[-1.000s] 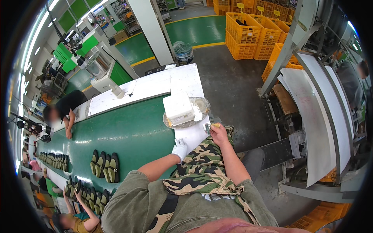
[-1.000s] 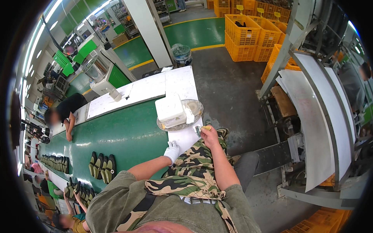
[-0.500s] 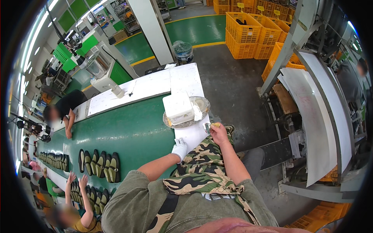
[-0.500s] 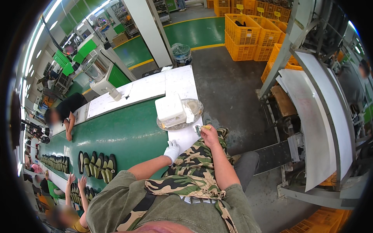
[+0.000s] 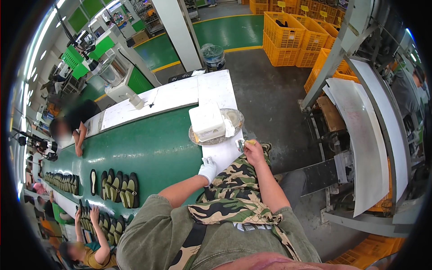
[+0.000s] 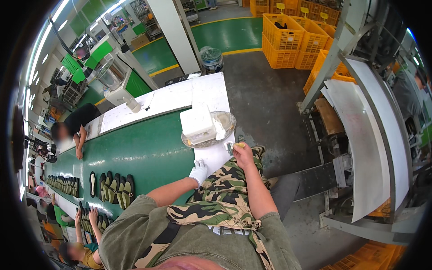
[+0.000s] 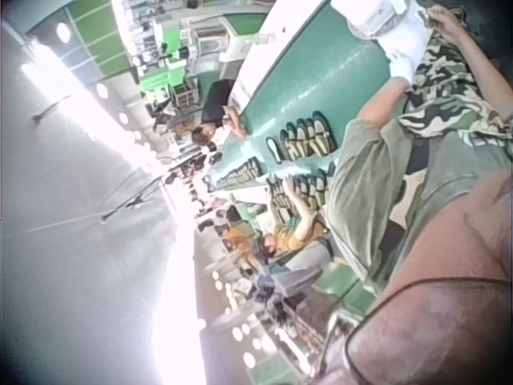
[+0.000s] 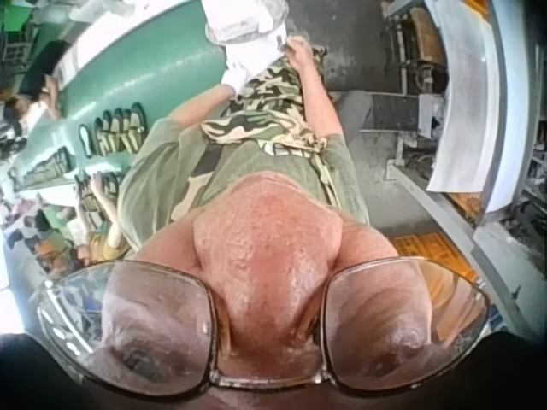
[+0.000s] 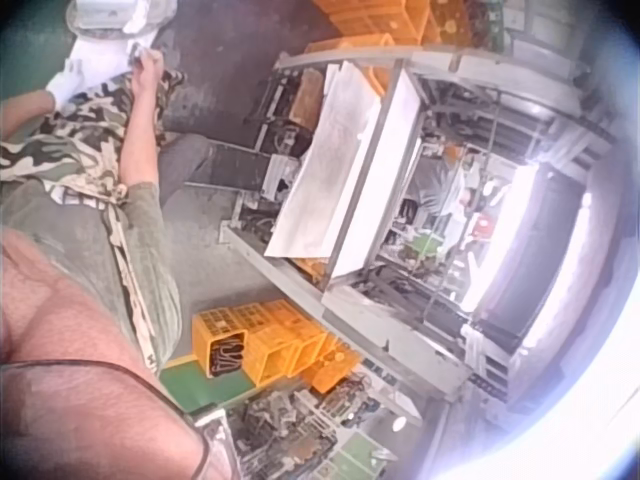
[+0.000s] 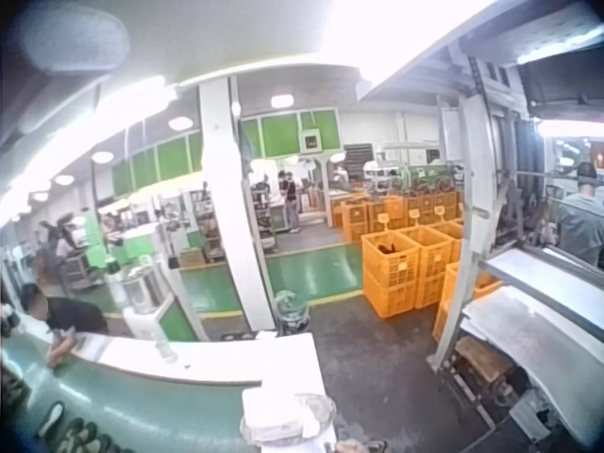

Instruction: Apply glue to the edges and sole of shoe components using a brush and a glue container on an assembly line.

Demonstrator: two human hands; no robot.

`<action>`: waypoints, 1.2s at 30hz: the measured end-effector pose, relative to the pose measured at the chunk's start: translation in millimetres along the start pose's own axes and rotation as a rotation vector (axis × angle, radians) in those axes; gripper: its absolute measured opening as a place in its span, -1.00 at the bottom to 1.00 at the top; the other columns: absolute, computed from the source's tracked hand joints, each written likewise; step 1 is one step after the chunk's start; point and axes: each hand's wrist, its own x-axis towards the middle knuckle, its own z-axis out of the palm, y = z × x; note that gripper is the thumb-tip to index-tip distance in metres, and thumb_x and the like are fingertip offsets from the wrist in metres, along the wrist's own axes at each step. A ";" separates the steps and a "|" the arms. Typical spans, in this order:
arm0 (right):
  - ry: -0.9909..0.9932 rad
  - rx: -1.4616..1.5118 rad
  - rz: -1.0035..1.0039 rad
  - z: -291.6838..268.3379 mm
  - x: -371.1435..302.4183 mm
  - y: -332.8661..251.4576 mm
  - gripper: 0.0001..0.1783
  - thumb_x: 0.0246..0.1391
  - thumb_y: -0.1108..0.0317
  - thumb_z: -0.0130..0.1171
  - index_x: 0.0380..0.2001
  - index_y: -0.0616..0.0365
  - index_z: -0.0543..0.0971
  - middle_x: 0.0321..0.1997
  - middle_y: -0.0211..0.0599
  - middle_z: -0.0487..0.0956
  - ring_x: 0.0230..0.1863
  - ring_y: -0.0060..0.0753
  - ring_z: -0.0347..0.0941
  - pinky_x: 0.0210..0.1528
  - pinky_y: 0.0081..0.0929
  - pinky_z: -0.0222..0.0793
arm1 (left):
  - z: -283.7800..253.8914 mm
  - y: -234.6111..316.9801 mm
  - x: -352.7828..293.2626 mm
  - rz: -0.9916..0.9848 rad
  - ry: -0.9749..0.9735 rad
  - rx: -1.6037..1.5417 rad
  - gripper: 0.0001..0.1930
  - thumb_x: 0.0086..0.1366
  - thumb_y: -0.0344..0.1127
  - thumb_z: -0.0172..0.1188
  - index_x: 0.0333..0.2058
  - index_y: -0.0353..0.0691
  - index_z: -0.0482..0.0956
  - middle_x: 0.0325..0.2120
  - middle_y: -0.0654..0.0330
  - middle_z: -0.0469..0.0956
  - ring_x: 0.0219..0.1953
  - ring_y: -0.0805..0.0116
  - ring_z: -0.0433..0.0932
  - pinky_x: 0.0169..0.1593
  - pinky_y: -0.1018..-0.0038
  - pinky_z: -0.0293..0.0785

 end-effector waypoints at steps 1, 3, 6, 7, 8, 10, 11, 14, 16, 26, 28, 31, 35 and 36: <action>0.006 -0.014 -0.006 -1.9 1.1 1.0 -0.89 0.15 0.51 0.20 -0.34 0.09 0.46 -0.39 -0.39 0.51 -0.39 -0.45 0.45 -0.13 -0.17 0.56 | -0.3 0.2 -0.4 0.004 -0.001 0.001 -0.56 0.24 -0.48 0.02 0.09 -0.53 0.36 0.23 -0.42 0.18 0.24 -0.44 0.26 0.06 0.13 0.55; 0.011 -0.012 -0.005 -1.2 -0.3 0.6 -0.89 0.15 0.51 0.20 -0.34 0.10 0.46 -0.39 -0.39 0.51 -0.39 -0.45 0.45 -0.13 -0.17 0.56 | -1.1 0.4 -1.0 0.008 -0.002 0.002 -0.56 0.24 -0.48 0.01 0.09 -0.53 0.36 0.23 -0.42 0.18 0.23 -0.44 0.26 0.07 0.12 0.55; 0.009 -0.009 -0.009 -2.9 -0.4 1.0 -0.89 0.15 0.51 0.20 -0.35 0.10 0.46 -0.39 -0.38 0.51 -0.39 -0.45 0.45 -0.13 -0.17 0.56 | -2.7 0.6 -0.3 0.020 -0.021 0.014 -0.55 0.24 -0.48 0.01 0.11 -0.53 0.35 0.23 -0.42 0.18 0.23 -0.45 0.26 0.09 0.12 0.53; 0.001 -0.008 -0.013 -3.9 -0.1 1.3 -0.89 0.15 0.51 0.20 -0.34 0.10 0.46 -0.39 -0.38 0.52 -0.39 -0.45 0.45 -0.13 -0.16 0.56 | -3.2 0.6 0.0 0.020 -0.023 0.007 -0.54 0.24 -0.47 0.01 0.11 -0.53 0.34 0.23 -0.42 0.18 0.23 -0.45 0.27 0.09 0.12 0.53; -0.001 -0.009 -0.012 -4.8 0.5 1.8 -0.89 0.15 0.51 0.20 -0.34 0.10 0.46 -0.39 -0.38 0.52 -0.39 -0.45 0.45 -0.13 -0.16 0.56 | -3.0 0.8 0.1 0.018 -0.027 -0.001 -0.54 0.24 -0.47 0.02 0.12 -0.53 0.34 0.23 -0.43 0.17 0.23 -0.45 0.27 0.09 0.12 0.53; 0.002 -0.016 -0.006 -6.3 1.7 3.5 -0.90 0.16 0.51 0.19 -0.34 0.11 0.47 -0.41 -0.37 0.51 -0.40 -0.44 0.45 -0.14 -0.16 0.56 | -2.2 0.8 0.0 0.014 -0.030 -0.005 -0.51 0.22 -0.47 0.06 0.13 -0.53 0.34 0.25 -0.40 0.16 0.24 -0.45 0.25 0.09 0.11 0.52; -0.006 -0.019 0.005 -5.9 2.6 4.9 -0.90 0.16 0.51 0.19 -0.34 0.11 0.47 -0.41 -0.37 0.51 -0.40 -0.44 0.45 -0.14 -0.16 0.56 | 0.4 -0.2 -1.4 0.002 -0.034 -0.012 -0.49 0.20 -0.46 0.11 0.13 -0.53 0.35 0.27 -0.38 0.15 0.26 -0.46 0.23 0.09 0.11 0.52; -0.043 -0.009 0.015 -10.5 6.7 8.5 -0.94 0.17 0.50 0.18 -0.32 0.12 0.49 -0.38 -0.33 0.55 -0.38 -0.42 0.49 -0.13 -0.15 0.56 | 6.9 0.7 1.4 -0.034 -0.028 -0.073 -0.51 0.21 -0.45 0.10 0.11 -0.56 0.37 0.26 -0.39 0.15 0.25 -0.48 0.23 0.10 0.10 0.52; -0.051 -0.024 -0.035 -27.0 12.7 13.3 -0.96 0.19 0.48 0.16 -0.29 0.14 0.51 -0.34 -0.27 0.60 -0.34 -0.37 0.55 -0.11 -0.12 0.57 | 4.9 0.4 2.5 0.001 -0.047 -0.067 -0.54 0.19 -0.48 0.09 0.06 -0.61 0.39 0.23 -0.42 0.17 0.25 -0.50 0.23 0.09 0.08 0.52; -0.068 -0.046 -0.006 -9.0 1.6 -2.6 -0.95 0.23 0.45 0.15 -0.25 0.12 0.50 -0.26 -0.27 0.61 -0.28 -0.34 0.56 -0.06 -0.04 0.58 | 10.6 2.3 4.0 -0.046 0.043 -0.094 -0.55 0.17 -0.45 0.07 0.02 -0.60 0.42 0.21 -0.44 0.18 0.23 -0.48 0.26 0.07 0.06 0.51; -0.048 -0.059 0.007 -1.7 -2.0 -5.2 -0.95 0.23 0.45 0.14 -0.24 0.12 0.50 -0.25 -0.28 0.61 -0.27 -0.35 0.56 -0.05 -0.04 0.57 | 12.3 3.9 4.4 -0.066 0.032 -0.109 -0.53 0.17 -0.44 0.07 0.05 -0.61 0.40 0.21 -0.44 0.20 0.23 -0.49 0.26 0.06 0.06 0.52; -0.031 -0.086 -0.002 -1.4 -5.6 -7.0 -0.93 0.24 0.42 0.15 -0.23 0.12 0.51 -0.22 -0.28 0.61 -0.26 -0.35 0.56 -0.02 0.00 0.56 | 11.8 6.8 3.1 -0.054 0.024 -0.061 -0.51 0.21 -0.43 0.04 0.08 -0.63 0.38 0.19 -0.43 0.23 0.20 -0.51 0.28 0.04 0.05 0.52; -0.054 -0.109 0.003 -4.8 -7.6 -7.0 -0.93 0.24 0.43 0.13 -0.22 0.13 0.51 -0.19 -0.28 0.61 -0.22 -0.32 0.56 -0.02 0.03 0.55 | 18.5 5.5 0.5 -0.032 0.066 -0.075 -0.55 0.22 -0.42 0.02 0.03 -0.64 0.43 0.16 -0.42 0.26 0.18 -0.49 0.30 0.02 0.04 0.53; -0.038 -0.129 0.027 -1.7 -8.9 -7.5 -0.93 0.24 0.43 0.13 -0.22 0.13 0.51 -0.19 -0.28 0.61 -0.22 -0.32 0.56 -0.02 0.03 0.55 | 21.7 8.6 -1.0 -0.046 0.100 -0.092 -0.57 0.22 -0.41 0.02 0.00 -0.63 0.45 0.12 -0.42 0.29 0.15 -0.50 0.31 -0.01 0.04 0.54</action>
